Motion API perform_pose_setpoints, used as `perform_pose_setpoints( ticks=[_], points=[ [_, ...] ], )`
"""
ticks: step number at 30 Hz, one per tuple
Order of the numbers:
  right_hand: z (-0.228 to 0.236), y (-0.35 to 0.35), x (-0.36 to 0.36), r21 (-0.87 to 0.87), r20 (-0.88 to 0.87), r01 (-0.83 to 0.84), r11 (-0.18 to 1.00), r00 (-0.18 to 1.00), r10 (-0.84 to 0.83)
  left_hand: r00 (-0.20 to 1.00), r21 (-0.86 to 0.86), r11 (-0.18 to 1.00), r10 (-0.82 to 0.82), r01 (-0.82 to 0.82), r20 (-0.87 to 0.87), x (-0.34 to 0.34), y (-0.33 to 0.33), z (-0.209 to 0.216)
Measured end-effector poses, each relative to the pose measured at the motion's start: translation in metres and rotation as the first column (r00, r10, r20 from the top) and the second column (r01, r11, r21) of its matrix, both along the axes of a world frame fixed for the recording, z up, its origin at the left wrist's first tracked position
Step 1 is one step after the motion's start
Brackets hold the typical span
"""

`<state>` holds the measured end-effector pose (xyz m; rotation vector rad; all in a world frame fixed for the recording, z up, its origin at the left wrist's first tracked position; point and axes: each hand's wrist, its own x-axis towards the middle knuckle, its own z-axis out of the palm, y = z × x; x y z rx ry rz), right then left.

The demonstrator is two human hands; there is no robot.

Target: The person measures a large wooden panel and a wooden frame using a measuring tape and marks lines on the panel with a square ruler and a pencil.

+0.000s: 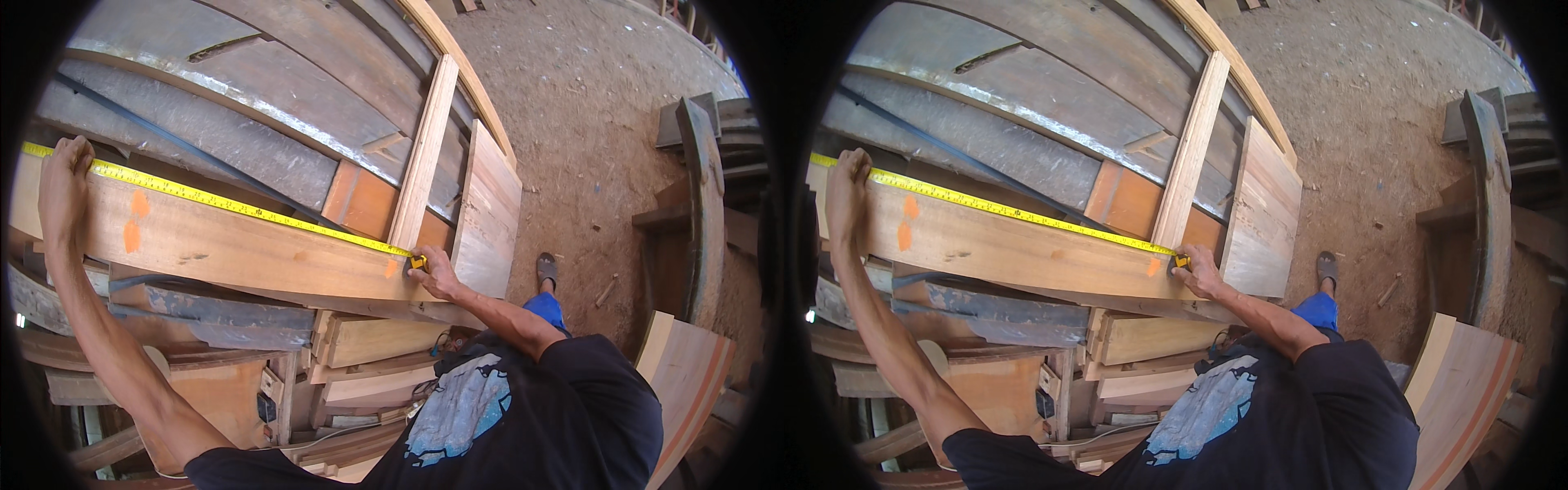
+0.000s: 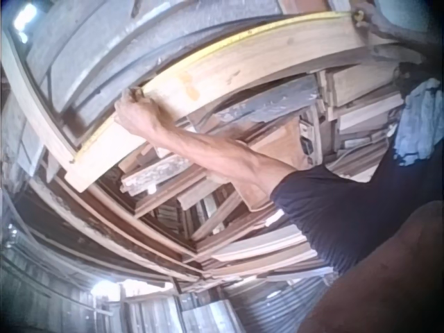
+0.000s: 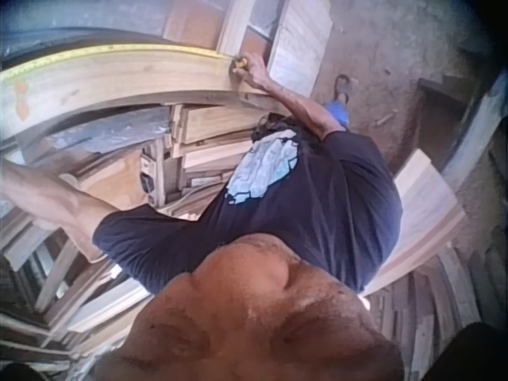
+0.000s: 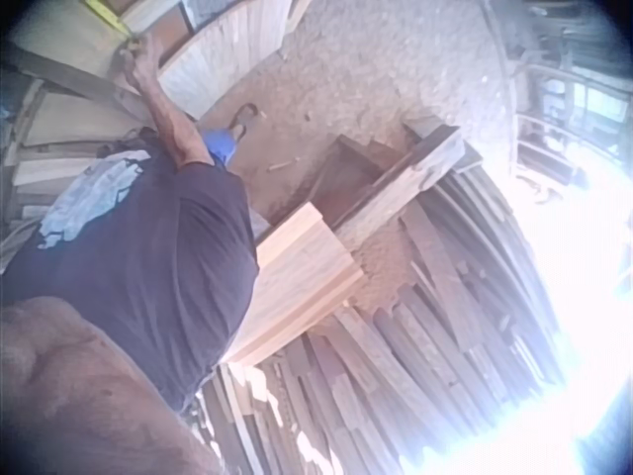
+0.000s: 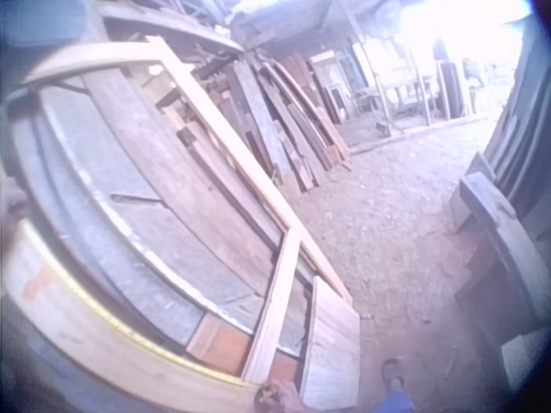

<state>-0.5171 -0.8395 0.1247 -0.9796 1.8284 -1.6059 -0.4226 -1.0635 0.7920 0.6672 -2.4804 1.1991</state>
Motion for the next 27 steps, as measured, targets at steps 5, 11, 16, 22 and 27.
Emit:
perform_pose_setpoints(
  ticks=[5,11,16,22,27],
  points=[
    [-0.001,0.0,-0.002,0.005,0.019,0.001,1.0,1.0,-0.002,0.998,0.004,0.999,-0.051,0.051,0.026,-0.002,-0.005,0.0],
    [0.01,-0.012,-0.009,-0.017,-0.007,-0.015,1.0,1.0,0.015,0.998,-0.088,0.996,0.008,-0.002,0.066,-0.001,-0.013,0.011],
    [-0.008,-0.011,-0.011,-0.085,-0.119,0.006,0.996,0.993,-0.016,0.946,0.247,0.96,-0.046,0.131,-0.322,-0.012,0.024,-0.016],
    [-0.013,0.011,-0.007,-0.096,0.092,-0.127,0.987,0.987,0.136,0.986,-0.056,0.985,0.158,-0.161,-0.06,-0.021,0.045,-0.022],
    [0.006,0.005,-0.019,-0.073,0.256,-0.206,0.976,0.942,0.218,0.995,-0.081,0.992,0.092,-0.095,-0.044,-0.016,0.049,-0.012]
  ],
)
